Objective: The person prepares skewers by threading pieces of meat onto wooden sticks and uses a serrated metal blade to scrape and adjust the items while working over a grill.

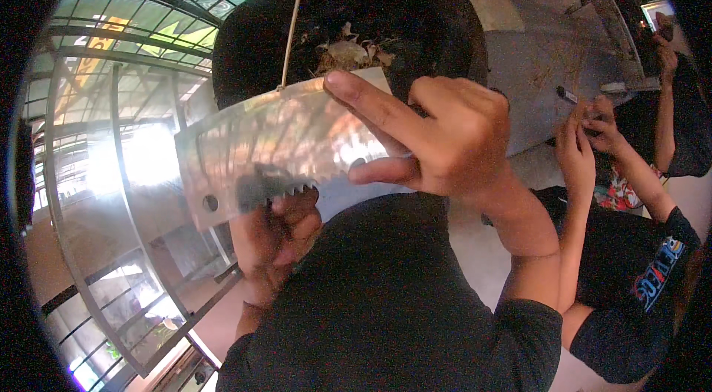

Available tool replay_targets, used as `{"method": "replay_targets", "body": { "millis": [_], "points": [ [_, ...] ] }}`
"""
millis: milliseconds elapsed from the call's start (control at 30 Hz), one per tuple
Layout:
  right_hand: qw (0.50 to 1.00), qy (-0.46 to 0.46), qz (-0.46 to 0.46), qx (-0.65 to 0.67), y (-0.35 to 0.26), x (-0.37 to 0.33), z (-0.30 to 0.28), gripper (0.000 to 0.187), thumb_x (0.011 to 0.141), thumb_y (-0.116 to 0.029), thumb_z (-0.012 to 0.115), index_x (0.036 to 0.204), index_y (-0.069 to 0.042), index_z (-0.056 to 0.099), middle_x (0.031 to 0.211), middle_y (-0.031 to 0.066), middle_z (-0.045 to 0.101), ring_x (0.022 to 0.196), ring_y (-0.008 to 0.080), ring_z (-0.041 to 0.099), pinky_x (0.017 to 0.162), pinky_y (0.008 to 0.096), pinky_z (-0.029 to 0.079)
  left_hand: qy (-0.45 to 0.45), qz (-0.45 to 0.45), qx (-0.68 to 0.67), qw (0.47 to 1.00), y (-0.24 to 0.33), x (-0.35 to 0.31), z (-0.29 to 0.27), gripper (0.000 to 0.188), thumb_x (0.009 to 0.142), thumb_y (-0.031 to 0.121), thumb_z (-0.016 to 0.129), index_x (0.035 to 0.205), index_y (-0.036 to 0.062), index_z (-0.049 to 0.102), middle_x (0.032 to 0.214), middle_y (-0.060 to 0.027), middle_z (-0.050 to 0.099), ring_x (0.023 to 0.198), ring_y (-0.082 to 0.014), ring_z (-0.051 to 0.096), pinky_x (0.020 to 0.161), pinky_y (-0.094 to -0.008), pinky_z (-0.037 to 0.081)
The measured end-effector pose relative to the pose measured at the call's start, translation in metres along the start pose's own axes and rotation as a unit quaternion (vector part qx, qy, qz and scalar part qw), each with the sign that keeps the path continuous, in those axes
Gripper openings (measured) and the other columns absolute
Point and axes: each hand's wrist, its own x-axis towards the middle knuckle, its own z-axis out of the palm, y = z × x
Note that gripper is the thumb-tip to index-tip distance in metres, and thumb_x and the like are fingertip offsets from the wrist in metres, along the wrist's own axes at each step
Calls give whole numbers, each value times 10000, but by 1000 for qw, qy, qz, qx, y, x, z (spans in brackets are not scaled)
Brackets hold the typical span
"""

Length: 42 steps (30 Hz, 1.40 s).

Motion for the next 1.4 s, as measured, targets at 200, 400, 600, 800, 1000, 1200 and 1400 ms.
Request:
{"method": "replay_targets", "body": {
  "millis": [200,400,600,800,1000,1200,1400],
  "points": [
    [1000,-30,-6,-9,-10,-2,-4,729,872,-711,400,1271,-150,640,558,1,340,444,153,362,425,323,337,26,-13,114,993,12,4,20,400,910,476,583,1054,108,520,728,10,424,538,-81,331,384,-210,213],
    [999,-34,-8,3,-17,4,-5,725,881,-695,404,1253,-124,649,553,14,330,453,163,383,434,322,348,77,-17,63,995,9,-3,26,179,973,292,473,914,123,480,686,17,359,569,-93,316,469,-243,238],
    [998,-50,24,-4,-4,14,-4,761,909,-679,381,1253,-48,633,582,58,451,467,182,431,460,321,385,53,-29,67,996,21,-3,35,181,986,235,481,906,75,507,660,35,304,563,-87,296,462,-235,226],
    [995,38,70,51,-13,9,3,761,955,-644,290,1269,-32,616,690,109,597,516,233,527,492,379,440,-103,20,-16,994,14,13,21,218,1011,298,489,1183,186,412,681,36,382,512,-57,308,425,-218,243],
    [999,-5,44,20,-6,5,-1,818,979,-616,212,1306,59,538,1030,225,641,822,329,655,691,389,526,-130,282,164,936,-1,51,19,287,1027,293,453,1272,158,394,704,31,430,516,-50,363,417,-230,292],
    [999,19,29,22,-9,11,4,820,969,-639,220,1337,28,525,723,148,624,599,287,604,536,380,479,-108,210,258,937,18,38,24,334,1007,200,448,1323,127,369,740,-36,565,510,-89,505,419,-229,399],
    [1000,20,8,6,-8,7,5,769,978,-615,269,1341,10,531,668,153,574,533,284,539,496,387,437,-149,197,239,939,22,33,29,284,978,77,398,1260,61,424,792,-100,630,516,-144,574,442,-266,488]
  ]
}}
